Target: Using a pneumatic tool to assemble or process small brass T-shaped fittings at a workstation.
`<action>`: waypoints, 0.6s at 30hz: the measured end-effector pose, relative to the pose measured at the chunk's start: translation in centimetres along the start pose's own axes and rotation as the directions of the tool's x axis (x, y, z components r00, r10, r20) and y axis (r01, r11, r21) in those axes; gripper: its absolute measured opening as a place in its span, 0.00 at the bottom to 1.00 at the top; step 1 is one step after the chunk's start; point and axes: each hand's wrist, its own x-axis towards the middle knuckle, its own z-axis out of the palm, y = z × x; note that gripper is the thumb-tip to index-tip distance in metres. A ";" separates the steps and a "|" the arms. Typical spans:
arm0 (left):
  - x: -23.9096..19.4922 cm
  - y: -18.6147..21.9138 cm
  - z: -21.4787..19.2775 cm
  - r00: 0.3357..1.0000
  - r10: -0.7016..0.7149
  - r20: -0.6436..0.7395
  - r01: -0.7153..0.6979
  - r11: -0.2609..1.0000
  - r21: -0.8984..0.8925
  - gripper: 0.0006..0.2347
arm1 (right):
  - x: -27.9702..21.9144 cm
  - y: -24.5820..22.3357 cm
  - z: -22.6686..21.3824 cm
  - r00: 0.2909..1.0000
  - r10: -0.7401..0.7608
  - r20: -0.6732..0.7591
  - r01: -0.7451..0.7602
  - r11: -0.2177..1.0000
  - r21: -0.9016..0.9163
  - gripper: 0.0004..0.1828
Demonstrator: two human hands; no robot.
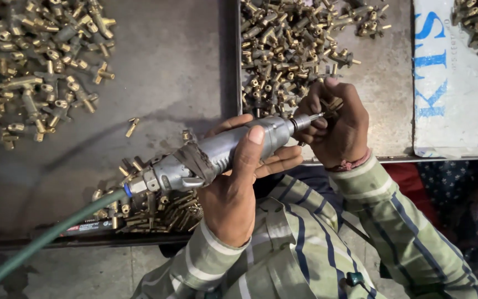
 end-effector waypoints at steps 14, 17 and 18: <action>0.8 -0.5 -0.7 0.999 -0.041 -0.016 0.042 0.998 0.053 0.17 | 1.5 -2.9 -1.6 0.997 -0.035 0.069 0.076 0.590 -0.804 0.27; 0.9 -1.5 -2.3 0.988 -0.130 0.079 0.125 0.990 0.061 0.16 | 1.9 -5.3 -2.7 0.875 -0.080 0.478 0.460 0.447 -0.767 0.39; 0.9 -1.8 -2.4 0.988 -0.128 0.084 0.124 0.991 0.057 0.16 | 0.9 -6.5 -1.3 0.874 -0.081 0.479 0.462 0.442 -0.769 0.39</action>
